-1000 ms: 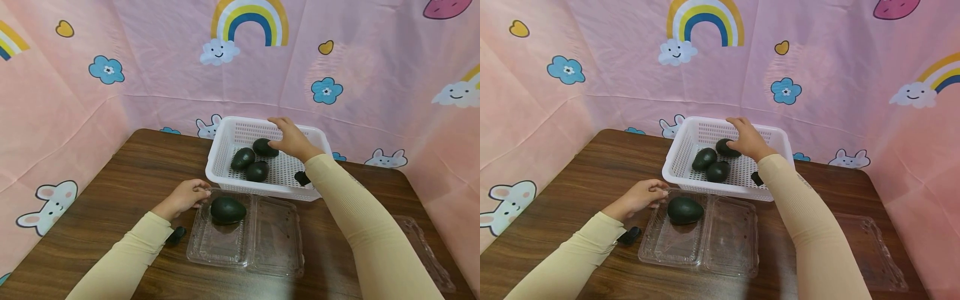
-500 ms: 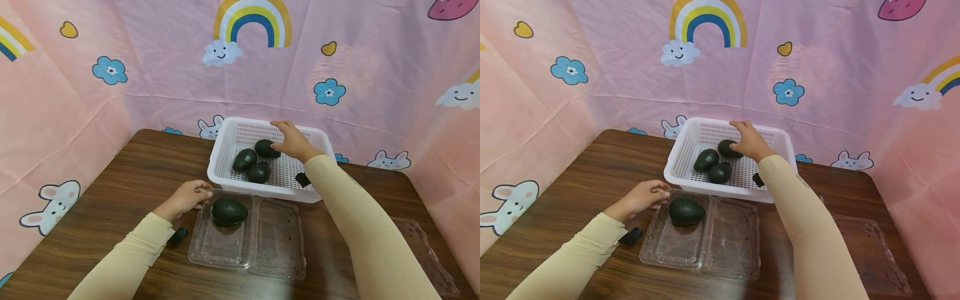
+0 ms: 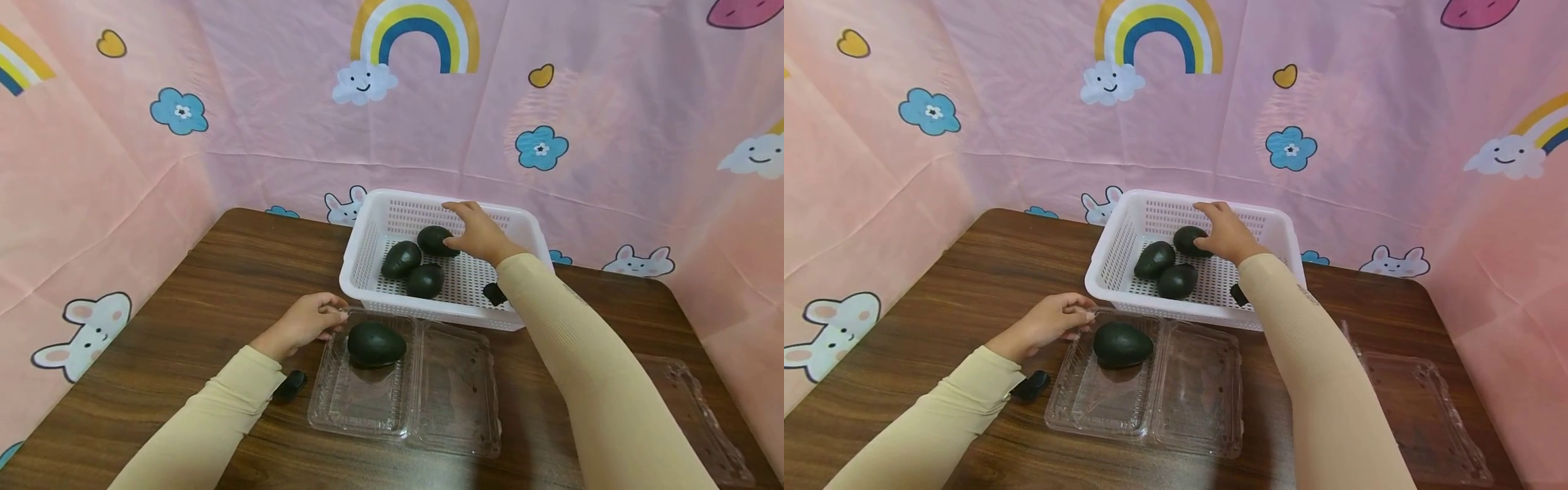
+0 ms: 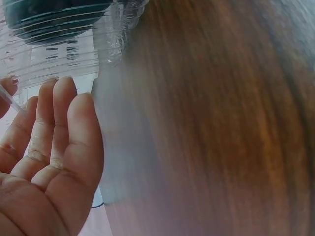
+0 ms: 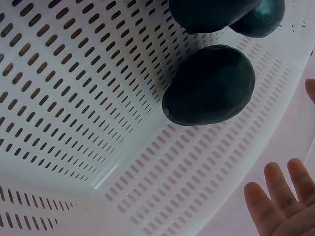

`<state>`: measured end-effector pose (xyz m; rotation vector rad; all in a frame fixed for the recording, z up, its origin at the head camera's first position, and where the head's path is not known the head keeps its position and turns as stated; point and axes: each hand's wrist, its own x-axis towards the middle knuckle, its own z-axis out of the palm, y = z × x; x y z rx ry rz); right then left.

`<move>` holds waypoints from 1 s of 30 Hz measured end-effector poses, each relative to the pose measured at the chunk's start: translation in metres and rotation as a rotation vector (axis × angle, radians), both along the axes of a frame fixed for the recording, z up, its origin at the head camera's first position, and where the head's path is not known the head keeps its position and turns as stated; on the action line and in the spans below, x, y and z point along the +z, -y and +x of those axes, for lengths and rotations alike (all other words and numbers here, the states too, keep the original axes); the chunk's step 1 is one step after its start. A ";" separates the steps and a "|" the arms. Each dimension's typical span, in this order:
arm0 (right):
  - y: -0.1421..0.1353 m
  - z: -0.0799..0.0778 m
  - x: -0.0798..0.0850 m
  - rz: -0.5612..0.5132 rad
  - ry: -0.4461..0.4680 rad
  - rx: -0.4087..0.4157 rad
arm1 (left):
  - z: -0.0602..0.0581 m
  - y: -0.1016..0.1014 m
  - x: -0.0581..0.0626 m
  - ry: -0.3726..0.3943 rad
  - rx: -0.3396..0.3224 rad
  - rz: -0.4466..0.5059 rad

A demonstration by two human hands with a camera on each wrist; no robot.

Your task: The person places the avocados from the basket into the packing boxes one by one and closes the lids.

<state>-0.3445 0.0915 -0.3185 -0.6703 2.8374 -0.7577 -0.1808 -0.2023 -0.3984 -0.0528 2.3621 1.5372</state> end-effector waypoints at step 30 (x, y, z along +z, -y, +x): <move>0.002 -0.015 -0.017 0.062 0.042 0.014 | 0.001 -0.001 0.004 -0.007 -0.007 -0.005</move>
